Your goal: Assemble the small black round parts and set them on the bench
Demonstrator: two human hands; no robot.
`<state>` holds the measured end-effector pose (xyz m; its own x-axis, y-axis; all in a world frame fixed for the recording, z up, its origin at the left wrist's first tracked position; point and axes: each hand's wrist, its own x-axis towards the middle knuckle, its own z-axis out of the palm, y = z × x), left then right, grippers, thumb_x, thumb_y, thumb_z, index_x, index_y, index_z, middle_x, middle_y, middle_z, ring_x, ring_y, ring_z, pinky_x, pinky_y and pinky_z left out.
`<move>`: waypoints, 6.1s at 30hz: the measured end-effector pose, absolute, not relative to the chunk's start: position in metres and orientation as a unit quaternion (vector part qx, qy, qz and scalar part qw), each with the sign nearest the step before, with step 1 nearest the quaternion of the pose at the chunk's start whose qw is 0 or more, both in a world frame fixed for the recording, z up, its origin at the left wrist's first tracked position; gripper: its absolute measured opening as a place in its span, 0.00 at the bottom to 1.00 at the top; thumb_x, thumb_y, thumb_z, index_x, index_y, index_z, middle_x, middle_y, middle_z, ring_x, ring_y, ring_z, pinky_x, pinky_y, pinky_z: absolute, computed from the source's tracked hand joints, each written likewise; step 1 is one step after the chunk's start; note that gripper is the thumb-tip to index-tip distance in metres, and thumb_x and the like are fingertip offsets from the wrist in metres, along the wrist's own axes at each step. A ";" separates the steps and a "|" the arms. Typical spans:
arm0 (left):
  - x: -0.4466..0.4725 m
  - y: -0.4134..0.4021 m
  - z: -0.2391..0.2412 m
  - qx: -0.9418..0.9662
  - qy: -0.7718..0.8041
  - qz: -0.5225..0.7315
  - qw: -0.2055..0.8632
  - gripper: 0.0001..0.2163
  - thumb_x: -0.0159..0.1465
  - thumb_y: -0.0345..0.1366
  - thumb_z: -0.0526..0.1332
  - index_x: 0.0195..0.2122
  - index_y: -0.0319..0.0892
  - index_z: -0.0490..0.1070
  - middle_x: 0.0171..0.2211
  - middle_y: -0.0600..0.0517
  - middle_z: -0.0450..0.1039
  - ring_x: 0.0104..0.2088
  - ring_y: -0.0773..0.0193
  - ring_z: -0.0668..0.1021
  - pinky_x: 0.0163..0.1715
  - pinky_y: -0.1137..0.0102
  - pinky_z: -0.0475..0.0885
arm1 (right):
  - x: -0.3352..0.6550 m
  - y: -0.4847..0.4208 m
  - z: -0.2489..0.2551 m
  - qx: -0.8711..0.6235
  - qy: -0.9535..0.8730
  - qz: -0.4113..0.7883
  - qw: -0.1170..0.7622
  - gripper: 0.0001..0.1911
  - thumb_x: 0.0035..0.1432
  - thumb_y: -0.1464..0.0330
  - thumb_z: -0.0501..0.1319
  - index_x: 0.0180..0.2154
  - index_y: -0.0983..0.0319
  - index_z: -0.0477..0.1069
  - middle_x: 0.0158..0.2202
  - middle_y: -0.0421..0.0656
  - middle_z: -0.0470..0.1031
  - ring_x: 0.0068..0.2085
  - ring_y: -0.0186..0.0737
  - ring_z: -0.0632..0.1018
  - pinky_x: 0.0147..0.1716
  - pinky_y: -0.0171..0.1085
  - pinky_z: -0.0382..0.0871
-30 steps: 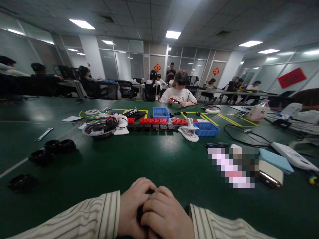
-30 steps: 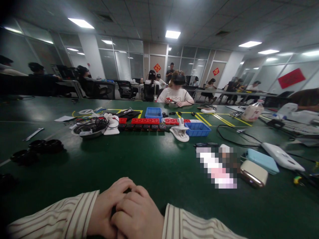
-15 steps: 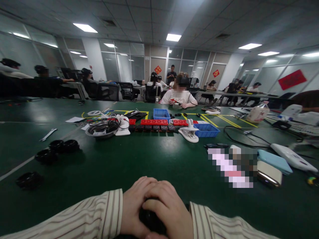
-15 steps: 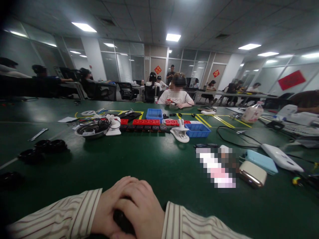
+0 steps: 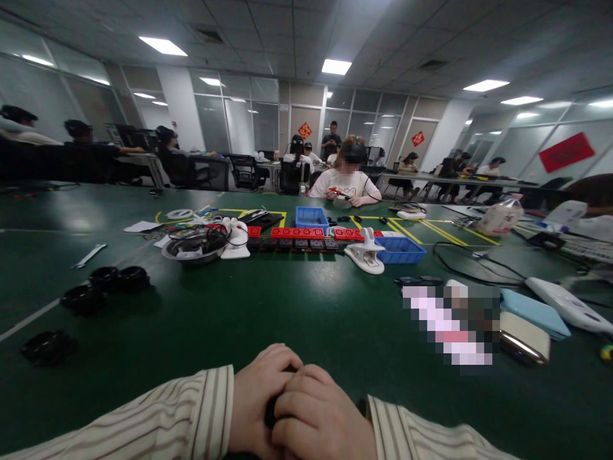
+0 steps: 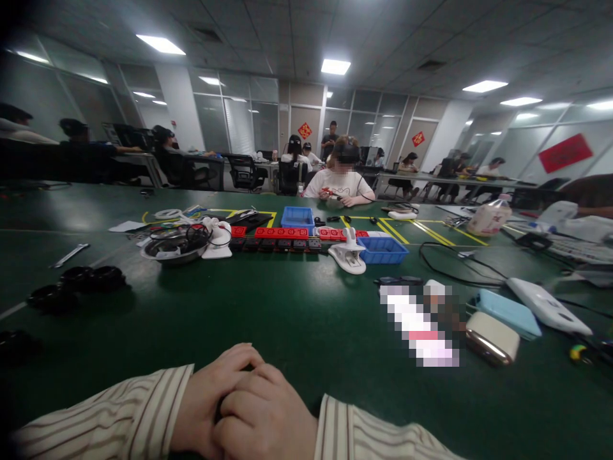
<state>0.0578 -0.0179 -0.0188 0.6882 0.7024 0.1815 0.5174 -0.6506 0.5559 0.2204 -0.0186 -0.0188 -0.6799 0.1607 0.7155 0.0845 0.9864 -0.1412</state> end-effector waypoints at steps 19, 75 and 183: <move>0.061 -0.031 -0.012 0.891 0.388 0.170 0.164 0.27 0.42 0.53 0.63 0.41 0.43 0.66 0.36 0.51 0.65 0.39 0.55 0.70 0.55 0.46 0.48 | 0.226 -0.027 -0.002 -0.239 -0.883 0.170 0.367 0.38 0.54 0.41 0.34 0.33 0.64 0.67 0.31 0.45 0.68 0.33 0.40 0.66 0.33 0.40 0.61; 0.062 -0.029 -0.014 0.871 0.419 0.218 0.134 0.31 0.39 0.56 0.64 0.41 0.40 0.66 0.38 0.48 0.66 0.41 0.53 0.70 0.56 0.46 0.46 | 0.226 -0.024 -0.002 -0.199 -0.887 0.165 0.383 0.31 0.54 0.43 0.46 0.39 0.63 0.65 0.37 0.46 0.69 0.38 0.42 0.69 0.38 0.41 0.62; 0.060 -0.038 -0.017 0.868 0.428 0.222 0.117 0.37 0.39 0.53 0.65 0.49 0.41 0.60 0.47 0.44 0.64 0.48 0.46 0.67 0.54 0.44 0.49 | 0.232 -0.034 0.010 -0.188 -0.882 0.194 0.387 0.23 0.57 0.52 0.48 0.43 0.64 0.64 0.41 0.47 0.70 0.42 0.44 0.69 0.43 0.44 0.61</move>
<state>0.0597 -0.0379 -0.0168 0.5352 0.7950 0.2854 0.6914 -0.6064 0.3927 0.2318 -0.0335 0.0101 -0.6292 0.4822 0.6096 0.1824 0.8540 -0.4873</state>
